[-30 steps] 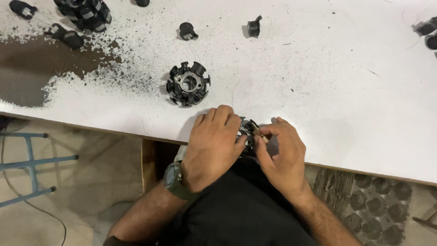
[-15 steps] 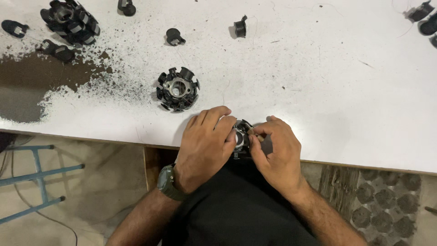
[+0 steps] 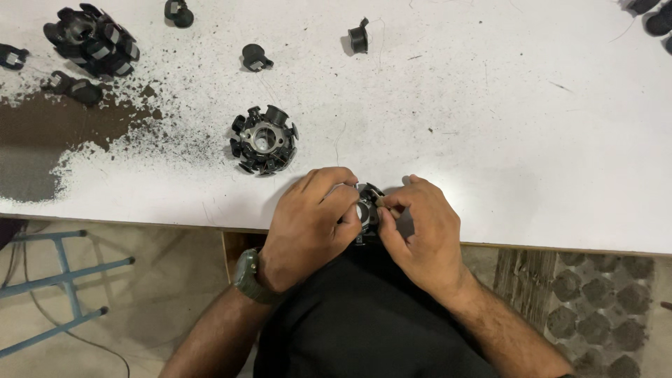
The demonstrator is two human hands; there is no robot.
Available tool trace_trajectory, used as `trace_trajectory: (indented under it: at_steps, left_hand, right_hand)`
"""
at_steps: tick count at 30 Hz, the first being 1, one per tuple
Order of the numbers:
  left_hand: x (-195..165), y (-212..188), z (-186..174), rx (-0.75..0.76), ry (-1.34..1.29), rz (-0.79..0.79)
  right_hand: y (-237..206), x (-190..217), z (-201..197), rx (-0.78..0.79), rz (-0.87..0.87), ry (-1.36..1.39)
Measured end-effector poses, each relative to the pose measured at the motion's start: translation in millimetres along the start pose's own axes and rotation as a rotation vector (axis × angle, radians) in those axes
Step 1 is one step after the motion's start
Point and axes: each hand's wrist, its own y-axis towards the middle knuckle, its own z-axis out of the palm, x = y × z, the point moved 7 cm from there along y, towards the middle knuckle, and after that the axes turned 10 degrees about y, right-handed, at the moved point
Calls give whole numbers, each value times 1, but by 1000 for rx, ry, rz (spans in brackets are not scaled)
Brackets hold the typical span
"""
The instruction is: The person uses a small chisel-like tool to scrape and clean the surfaces of small black mechanical components on a white table. They handle the parts one at a time, rotating them to access different sides, then place them into larger circular assemblies. The person continues this process across multiple components throughout the clip.
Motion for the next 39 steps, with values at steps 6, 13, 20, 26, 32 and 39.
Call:
trace_trajectory:
  at_steps: [6, 13, 20, 26, 32, 39]
  left_hand:
    - [3, 3, -3, -57, 25, -37]
    - [-7, 1, -2, 29, 60, 12]
    - [0, -2, -3, -18, -49, -133]
    - [3, -9, -4, -18, -100, -182]
    - [4, -12, -3, -41, -89, -158]
    - [6, -19, 5, -51, 8, -105]
  right_hand:
    - [0, 0, -1, -4, 12, 14]
    - [2, -2, 0, -8, 16, -8]
    - [-6, 8, -7, -30, -75, 31]
    - [-9, 8, 4, 19, -93, -37]
    - [-7, 6, 7, 43, -87, -64]
    - [-12, 6, 9, 27, -141, -45]
